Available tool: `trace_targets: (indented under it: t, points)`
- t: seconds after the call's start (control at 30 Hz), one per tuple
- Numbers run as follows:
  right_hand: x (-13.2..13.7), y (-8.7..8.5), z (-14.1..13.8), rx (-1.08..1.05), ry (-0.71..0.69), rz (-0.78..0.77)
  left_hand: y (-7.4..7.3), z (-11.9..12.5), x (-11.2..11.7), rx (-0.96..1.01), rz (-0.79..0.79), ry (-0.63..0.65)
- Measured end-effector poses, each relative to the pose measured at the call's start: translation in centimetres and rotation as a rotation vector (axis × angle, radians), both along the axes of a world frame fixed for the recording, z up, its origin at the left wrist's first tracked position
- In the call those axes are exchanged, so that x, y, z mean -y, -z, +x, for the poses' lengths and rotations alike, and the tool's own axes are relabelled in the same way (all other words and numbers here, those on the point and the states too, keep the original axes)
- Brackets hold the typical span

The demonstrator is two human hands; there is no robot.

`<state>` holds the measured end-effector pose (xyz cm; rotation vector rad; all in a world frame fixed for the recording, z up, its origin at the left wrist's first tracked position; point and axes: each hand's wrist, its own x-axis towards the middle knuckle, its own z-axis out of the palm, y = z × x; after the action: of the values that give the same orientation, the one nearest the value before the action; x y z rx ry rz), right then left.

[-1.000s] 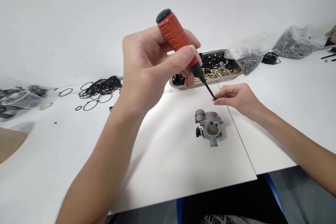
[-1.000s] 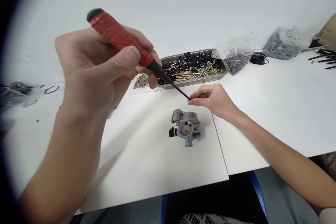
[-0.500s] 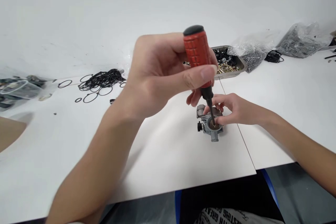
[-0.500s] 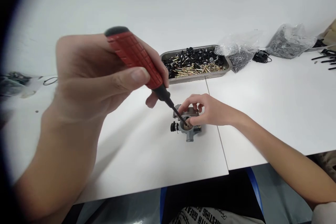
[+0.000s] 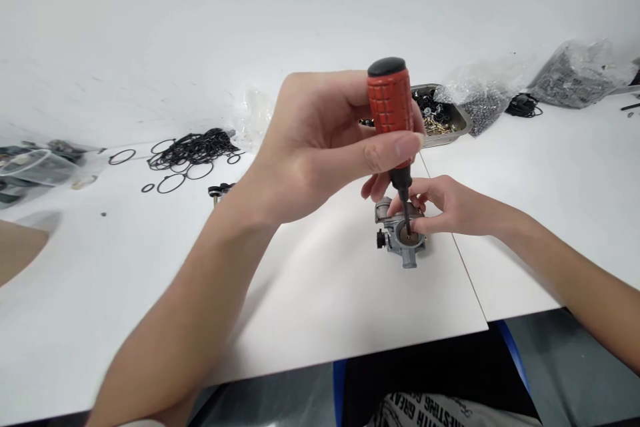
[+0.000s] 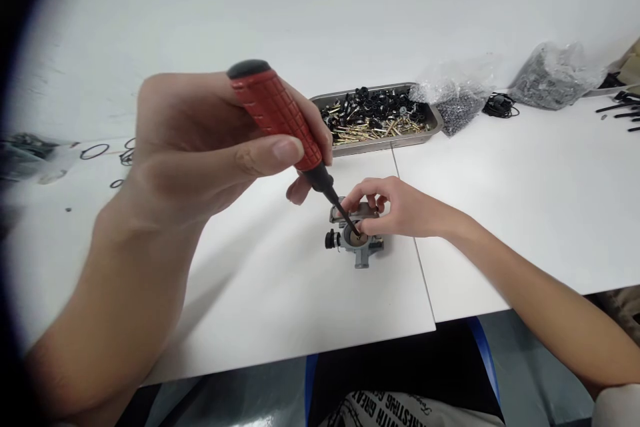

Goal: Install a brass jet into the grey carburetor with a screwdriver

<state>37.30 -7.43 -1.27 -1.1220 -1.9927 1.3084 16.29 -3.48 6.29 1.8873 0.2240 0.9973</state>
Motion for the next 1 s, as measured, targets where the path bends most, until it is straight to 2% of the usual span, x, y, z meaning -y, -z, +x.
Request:
trace_targets:
  t: [0.2,0.3,0.4,0.47,0.6,0.77,0.9,1.0]
  points:
    - [0.0,-0.1,-0.3,-0.004,-0.007,-0.005,-0.8,-0.5,0.2,0.01,0.2,-0.055]
    - [0.0,0.0,-0.3,-0.021,0.006,-0.016,-1.1,-0.1,-0.1,0.004,0.213,-0.063]
    - [0.0,0.3,-0.2,-0.032,0.019,-0.031,-1.4,0.7,-0.2,0.053,0.224,-0.134]
    - [-0.1,0.4,-0.2,-0.037,0.01,-0.035,-2.0,1.0,-0.2,0.044,0.219,-0.114]
    - [-0.2,0.4,-0.1,-0.044,-0.01,-0.04,-3.1,0.9,0.1,-0.1,0.194,0.009]
    - [-0.4,0.2,0.0,-0.042,-0.021,-0.043,-3.3,0.7,0.6,0.006,0.148,-0.113]
    - [-0.3,0.3,0.2,-0.043,-0.041,-0.036,-3.4,0.3,1.1,-0.065,0.089,-0.038]
    - [-0.2,0.3,0.3,-0.047,-0.05,-0.039,-3.4,0.2,1.4,-0.052,0.057,-0.059]
